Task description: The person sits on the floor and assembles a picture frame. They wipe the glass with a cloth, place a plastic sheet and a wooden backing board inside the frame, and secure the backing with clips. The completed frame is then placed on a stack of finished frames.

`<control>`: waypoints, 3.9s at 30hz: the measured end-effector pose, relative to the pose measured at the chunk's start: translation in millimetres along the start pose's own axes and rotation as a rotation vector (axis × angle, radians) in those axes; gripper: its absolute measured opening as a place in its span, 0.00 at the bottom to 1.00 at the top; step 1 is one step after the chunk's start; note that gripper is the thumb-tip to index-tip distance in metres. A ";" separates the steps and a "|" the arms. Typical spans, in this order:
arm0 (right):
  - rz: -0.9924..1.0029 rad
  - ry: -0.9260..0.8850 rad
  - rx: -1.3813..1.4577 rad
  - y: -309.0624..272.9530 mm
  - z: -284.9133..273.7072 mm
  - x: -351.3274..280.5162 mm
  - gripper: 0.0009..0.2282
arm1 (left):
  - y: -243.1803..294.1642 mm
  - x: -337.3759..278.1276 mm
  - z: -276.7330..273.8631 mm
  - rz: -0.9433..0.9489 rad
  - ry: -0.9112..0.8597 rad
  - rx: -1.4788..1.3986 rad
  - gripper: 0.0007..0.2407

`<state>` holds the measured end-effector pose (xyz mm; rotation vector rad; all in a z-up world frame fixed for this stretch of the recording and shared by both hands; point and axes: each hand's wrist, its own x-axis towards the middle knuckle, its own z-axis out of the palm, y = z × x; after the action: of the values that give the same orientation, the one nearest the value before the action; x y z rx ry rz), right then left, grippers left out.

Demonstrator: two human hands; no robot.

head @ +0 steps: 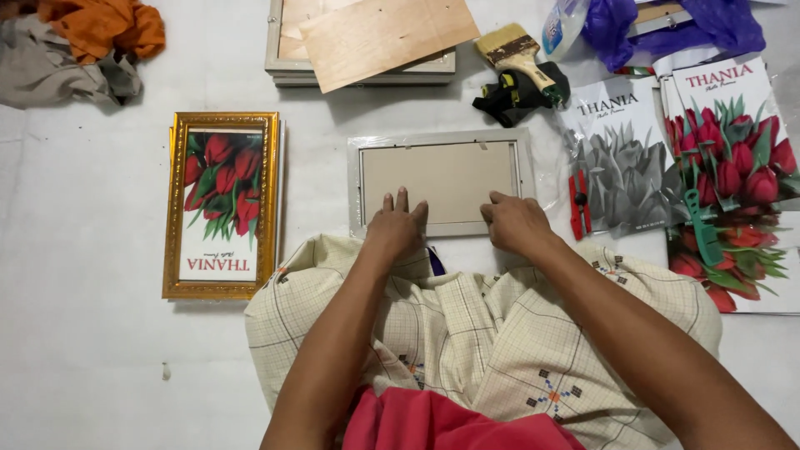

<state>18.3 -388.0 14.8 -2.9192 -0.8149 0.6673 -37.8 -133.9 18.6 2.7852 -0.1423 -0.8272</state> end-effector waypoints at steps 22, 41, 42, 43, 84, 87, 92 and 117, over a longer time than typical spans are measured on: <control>0.044 -0.078 0.054 1.5 -10.6 4.7 0.24 | 6.7 -13.7 -27.2 -0.168 -0.045 -0.053 0.35; 0.434 -0.190 0.329 25.1 -33.6 -13.2 0.26 | -65.6 10.2 -8.4 -0.704 0.368 -0.575 0.21; 0.419 -0.197 0.351 27.1 -29.2 -11.0 0.27 | -66.4 11.2 -8.3 -0.715 0.376 -0.587 0.18; 0.421 -0.193 0.352 26.3 -31.4 -11.3 0.27 | -70.1 13.0 -7.7 -0.711 0.379 -0.585 0.18; 0.588 0.163 0.870 53.8 -24.6 20.2 0.37 | -41.4 0.8 -28.6 -0.462 0.383 -1.017 0.29; 0.582 0.151 0.954 34.6 -45.9 6.7 0.38 | -47.2 10.6 -24.1 -0.383 0.402 -1.148 0.23; 0.560 0.279 1.017 54.7 -25.2 18.0 0.30 | -42.8 -4.5 -43.0 -0.389 0.495 -1.373 0.12; 0.505 0.490 1.023 52.3 -39.1 30.9 0.14 | -66.0 24.1 -195.4 -0.074 0.912 -2.355 0.11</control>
<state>83.6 -414.5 30.2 -2.1201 0.2850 0.2178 91.3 -36.0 148.5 0.5881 0.6293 0.4059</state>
